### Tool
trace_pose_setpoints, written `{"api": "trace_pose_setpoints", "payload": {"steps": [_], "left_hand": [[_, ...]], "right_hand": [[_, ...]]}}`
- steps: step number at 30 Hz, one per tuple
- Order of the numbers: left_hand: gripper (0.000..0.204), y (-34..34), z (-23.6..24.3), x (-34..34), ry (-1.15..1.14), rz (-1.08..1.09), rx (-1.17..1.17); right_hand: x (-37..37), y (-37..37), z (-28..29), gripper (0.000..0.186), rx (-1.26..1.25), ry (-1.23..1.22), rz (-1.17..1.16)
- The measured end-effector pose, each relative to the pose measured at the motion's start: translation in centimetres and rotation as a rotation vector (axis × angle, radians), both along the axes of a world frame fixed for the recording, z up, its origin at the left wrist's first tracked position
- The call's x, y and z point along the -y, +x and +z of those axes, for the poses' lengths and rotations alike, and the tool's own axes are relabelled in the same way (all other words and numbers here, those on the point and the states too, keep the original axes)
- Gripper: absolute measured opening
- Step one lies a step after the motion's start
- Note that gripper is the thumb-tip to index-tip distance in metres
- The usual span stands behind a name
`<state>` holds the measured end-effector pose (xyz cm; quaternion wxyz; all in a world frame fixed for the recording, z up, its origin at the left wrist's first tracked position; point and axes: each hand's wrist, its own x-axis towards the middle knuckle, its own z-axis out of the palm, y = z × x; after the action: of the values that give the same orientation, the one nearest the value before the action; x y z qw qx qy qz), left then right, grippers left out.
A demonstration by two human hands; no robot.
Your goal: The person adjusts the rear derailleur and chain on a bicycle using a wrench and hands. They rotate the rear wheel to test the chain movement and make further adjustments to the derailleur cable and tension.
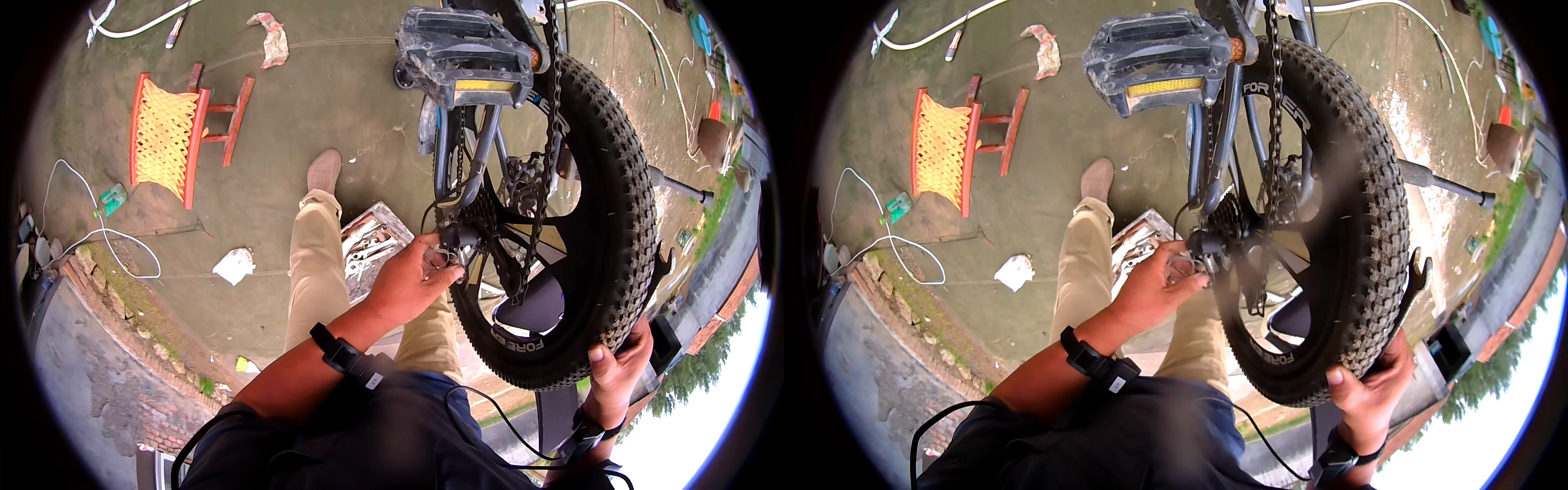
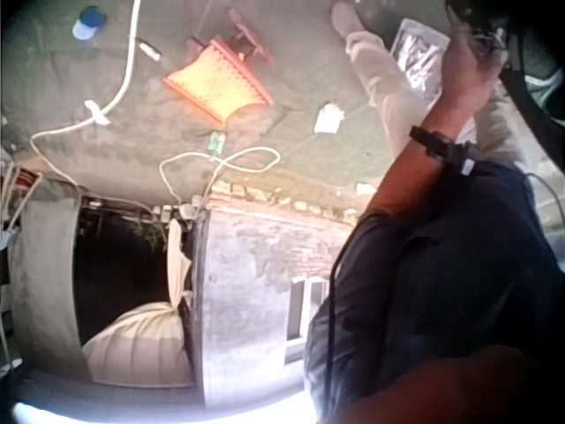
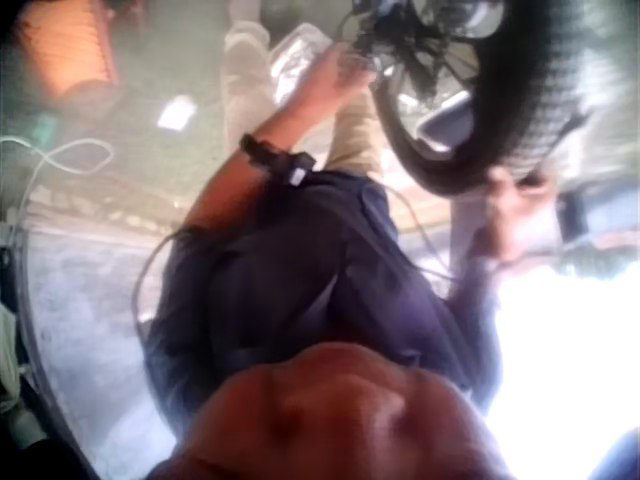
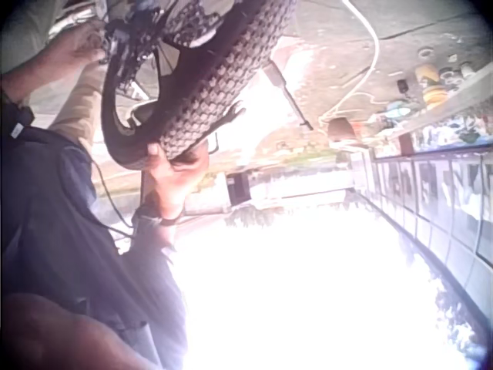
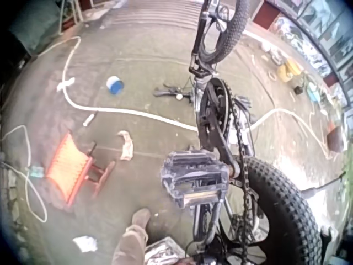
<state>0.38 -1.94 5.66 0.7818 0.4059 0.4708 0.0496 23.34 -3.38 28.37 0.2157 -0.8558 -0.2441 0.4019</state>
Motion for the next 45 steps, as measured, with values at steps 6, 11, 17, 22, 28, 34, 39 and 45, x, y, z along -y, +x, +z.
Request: {"api": "trace_pose_setpoints", "payload": {"steps": [6, 11, 17, 22, 28, 34, 39, 45], "left_hand": [[0.055, 1.3, 0.8, -0.4, -0.02, -0.028, -0.074], [0.053, 3.2, -0.4, 1.3, -0.13, 0.126, -0.093], [0.045, 3.2, -0.9, 2.1, 0.007, 0.134, -0.106], [0.044, 3.0, -0.9, 2.1, 0.063, 0.136, -0.107], [0.045, 2.2, -1.0, 1.9, 0.106, 0.149, -0.081], [0.045, 2.4, -1.4, 2.0, 0.254, 0.07, -0.115], [0.051, 2.0, -0.9, 1.0, 0.215, -0.035, -0.144], [0.049, 3.1, 1.2, -3.3, 0.612, -0.148, -0.166]], "right_hand": [[-2.5, -0.2, -0.3, 0.077, -0.01, 0.051, -0.022], [-2.7, -0.4, -0.4, 0.075, 0.015, 0.054, 0.022], [-4.2, 0.8, -0.3, 0.073, 0.02, 0.026, 0.066], [-5.8, 0.1, -0.3, 0.072, -0.01, -0.011, 0.063], [-2.0, 0.4, 0.8, 0.077, 0.03, -0.002, 0.026], [-4.0, -0.3, 0.0, 0.073, 0.04, 0.047, -0.001], [-3.5, -0.4, 0.1, 0.071, -0.001, 0.057, 0.0], [-3.1, -0.2, 0.1, 0.056, -0.081, 0.105, 0.0]]}}
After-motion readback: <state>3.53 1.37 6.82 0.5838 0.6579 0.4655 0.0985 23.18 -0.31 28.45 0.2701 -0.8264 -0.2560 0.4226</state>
